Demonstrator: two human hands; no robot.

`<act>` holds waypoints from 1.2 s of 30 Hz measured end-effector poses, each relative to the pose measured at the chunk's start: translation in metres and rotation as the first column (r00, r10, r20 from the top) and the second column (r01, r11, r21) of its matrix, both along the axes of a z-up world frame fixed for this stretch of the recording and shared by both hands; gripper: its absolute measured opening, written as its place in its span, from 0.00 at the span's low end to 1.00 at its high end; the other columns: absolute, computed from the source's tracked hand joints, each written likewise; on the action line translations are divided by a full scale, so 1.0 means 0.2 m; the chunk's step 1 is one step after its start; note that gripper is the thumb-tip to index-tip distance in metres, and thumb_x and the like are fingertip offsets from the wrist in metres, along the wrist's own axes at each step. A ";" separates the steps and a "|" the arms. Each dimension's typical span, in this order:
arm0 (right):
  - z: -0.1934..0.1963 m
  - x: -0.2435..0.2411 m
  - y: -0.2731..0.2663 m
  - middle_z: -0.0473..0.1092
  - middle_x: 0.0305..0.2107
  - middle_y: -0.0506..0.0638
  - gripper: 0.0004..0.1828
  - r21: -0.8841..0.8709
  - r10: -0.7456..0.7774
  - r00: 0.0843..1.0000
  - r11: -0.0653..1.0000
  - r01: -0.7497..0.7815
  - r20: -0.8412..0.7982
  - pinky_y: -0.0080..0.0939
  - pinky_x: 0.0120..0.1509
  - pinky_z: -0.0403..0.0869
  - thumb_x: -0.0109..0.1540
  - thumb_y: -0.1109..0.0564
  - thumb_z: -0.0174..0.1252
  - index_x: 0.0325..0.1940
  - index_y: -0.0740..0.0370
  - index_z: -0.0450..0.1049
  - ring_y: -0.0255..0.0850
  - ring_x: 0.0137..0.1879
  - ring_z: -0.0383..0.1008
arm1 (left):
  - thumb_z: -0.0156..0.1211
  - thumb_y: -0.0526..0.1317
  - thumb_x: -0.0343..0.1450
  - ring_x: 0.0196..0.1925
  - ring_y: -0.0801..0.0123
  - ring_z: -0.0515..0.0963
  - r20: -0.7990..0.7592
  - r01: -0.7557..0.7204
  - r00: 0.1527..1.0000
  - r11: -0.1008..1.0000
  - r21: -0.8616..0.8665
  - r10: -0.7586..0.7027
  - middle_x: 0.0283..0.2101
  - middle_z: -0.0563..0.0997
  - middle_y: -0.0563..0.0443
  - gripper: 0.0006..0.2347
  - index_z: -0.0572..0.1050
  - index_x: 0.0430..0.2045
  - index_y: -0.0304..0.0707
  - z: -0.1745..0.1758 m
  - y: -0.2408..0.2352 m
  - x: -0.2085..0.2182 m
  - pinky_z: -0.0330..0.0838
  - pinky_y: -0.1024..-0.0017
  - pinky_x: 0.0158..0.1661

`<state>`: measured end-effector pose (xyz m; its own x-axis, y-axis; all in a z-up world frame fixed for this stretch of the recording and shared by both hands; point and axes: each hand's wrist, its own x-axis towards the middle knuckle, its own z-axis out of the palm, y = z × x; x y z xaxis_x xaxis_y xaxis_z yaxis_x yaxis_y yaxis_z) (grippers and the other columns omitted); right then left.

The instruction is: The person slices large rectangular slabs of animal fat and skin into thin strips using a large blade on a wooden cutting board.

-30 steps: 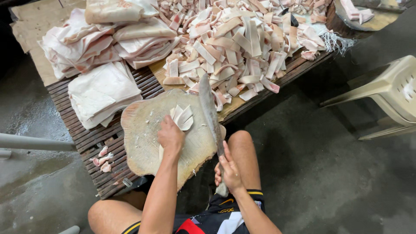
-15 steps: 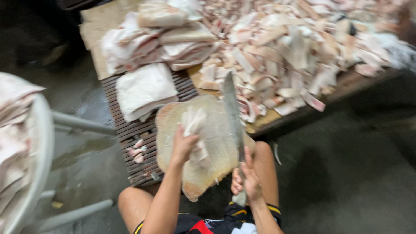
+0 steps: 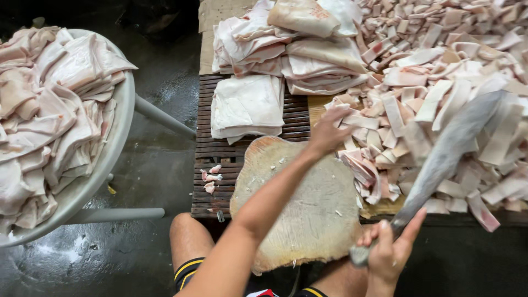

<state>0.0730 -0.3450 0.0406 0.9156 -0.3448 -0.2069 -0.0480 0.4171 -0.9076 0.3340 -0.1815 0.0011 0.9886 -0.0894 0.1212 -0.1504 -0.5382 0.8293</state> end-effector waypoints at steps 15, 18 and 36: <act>-1.09 -0.67 0.22 0.64 0.61 0.72 0.56 -0.250 0.342 0.939 0.908 -0.336 -0.019 0.41 0.60 0.71 0.57 0.67 0.58 0.81 0.63 0.32 0.47 0.58 0.74 | 0.80 0.57 0.57 0.55 0.44 0.81 -0.420 -0.581 0.498 0.652 0.487 0.759 0.52 0.79 0.30 0.37 0.76 0.49 0.20 -0.37 1.81 0.27 0.74 0.57 0.55; -1.06 -0.65 0.25 0.66 0.51 0.66 0.55 -0.244 0.323 0.942 0.910 -0.335 -0.091 0.40 0.48 0.70 0.58 0.68 0.57 0.81 0.56 0.33 0.44 0.46 0.72 | 0.75 0.47 0.58 0.55 0.51 0.84 -0.409 -0.472 0.560 0.683 0.557 0.720 0.52 0.83 0.37 0.26 0.80 0.48 0.31 -0.35 1.77 0.41 0.77 0.57 0.55; -0.28 -0.53 0.33 0.61 0.17 0.49 0.35 0.466 0.465 0.810 0.840 -0.277 -0.356 0.41 0.19 0.67 0.67 0.42 0.41 0.78 0.23 0.43 0.37 0.15 0.61 | 0.53 0.27 0.63 0.40 0.67 0.79 -0.483 -0.476 0.869 0.456 -0.752 0.111 0.42 0.80 0.48 0.19 0.72 0.49 0.28 0.11 1.12 -0.69 0.77 0.69 0.42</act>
